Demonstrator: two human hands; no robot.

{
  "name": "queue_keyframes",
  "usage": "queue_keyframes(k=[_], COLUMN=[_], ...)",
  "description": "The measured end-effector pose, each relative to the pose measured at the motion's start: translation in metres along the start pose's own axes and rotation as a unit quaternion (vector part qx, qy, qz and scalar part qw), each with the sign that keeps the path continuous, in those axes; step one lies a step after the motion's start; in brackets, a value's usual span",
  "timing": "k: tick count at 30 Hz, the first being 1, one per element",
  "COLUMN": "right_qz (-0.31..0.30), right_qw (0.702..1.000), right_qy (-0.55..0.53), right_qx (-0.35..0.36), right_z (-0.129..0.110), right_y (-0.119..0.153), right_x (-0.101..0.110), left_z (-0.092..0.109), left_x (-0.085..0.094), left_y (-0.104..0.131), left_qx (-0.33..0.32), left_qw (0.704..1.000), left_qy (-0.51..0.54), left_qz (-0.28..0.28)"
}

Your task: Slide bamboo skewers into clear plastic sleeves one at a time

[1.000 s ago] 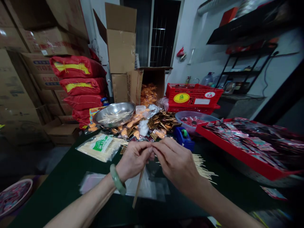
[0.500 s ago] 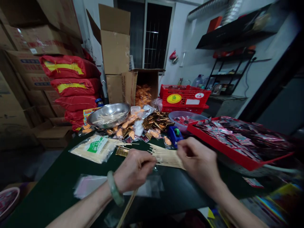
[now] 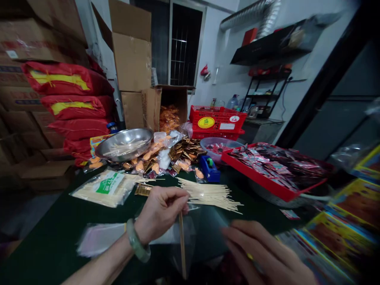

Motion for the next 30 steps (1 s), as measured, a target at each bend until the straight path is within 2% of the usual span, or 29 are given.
queue_keyframes(k=[1, 4, 6, 11, 15, 18, 21, 24, 26, 27, 30], right_qz=[0.063, 0.077, 0.073, 0.051, 0.043, 0.054, 0.081, 0.095, 0.034, -0.018, -0.130], right_qw=[0.996, 0.995, 0.996, 0.998, 0.997, 0.996, 0.994, 0.984, 0.970, 0.960, 0.935], right_qy=[0.017, 0.029, 0.020, 0.001, 0.038, 0.068, 0.068, 0.027, -0.055, -0.093, -0.133], right_qx=[0.055, 0.061, 0.044, 0.043, 0.057, 0.028, -0.029, -0.149, -0.236, -0.265, -0.300], right_z=[-0.012, -0.033, -0.036, -0.028, -0.031, -0.030, -0.013, 0.024, 0.048, 0.056, 0.063], right_y=[-0.014, -0.046, -0.056, -0.053, -0.051, -0.053, -0.051, -0.030, -0.002, 0.015, 0.063], right_x=[-0.002, -0.016, -0.024, -0.026, -0.023, -0.028, -0.026, -0.009, 0.003, 0.008, 0.014], left_z=[0.002, 0.006, 0.009, 0.008, 0.010, 0.013, 0.014, 0.008, 0.003, 0.002, -0.001], left_x=[-0.004, -0.012, -0.013, -0.013, -0.017, -0.020, -0.019, -0.010, 0.001, 0.008, 0.023], left_y=[0.000, 0.005, 0.008, 0.014, 0.013, 0.011, 0.009, 0.008, 0.008, 0.008, 0.006], left_qx=[-0.012, -0.050, -0.060, -0.066, -0.088, -0.087, -0.080, -0.048, -0.019, -0.006, 0.027], left_qw=[1.000, 0.996, 0.994, 0.985, 0.974, 0.972, 0.974, 0.990, 0.999, 1.000, 0.995], left_qy=[-0.018, -0.048, -0.063, -0.140, -0.187, -0.188, -0.170, -0.100, -0.028, 0.006, 0.077], left_qz=[-0.008, -0.050, -0.070, -0.081, -0.097, -0.112, -0.124, -0.089, -0.024, 0.009, 0.061])
Point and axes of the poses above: each hand's wrist, its own y-axis away from the middle knuckle, its own x-axis out of the back of the hand, z = x × y, the point moved 2 cm from there along -y, towards the middle knuckle, and after that the axes turned 10 degrees about -z, right-handed, at the moved point
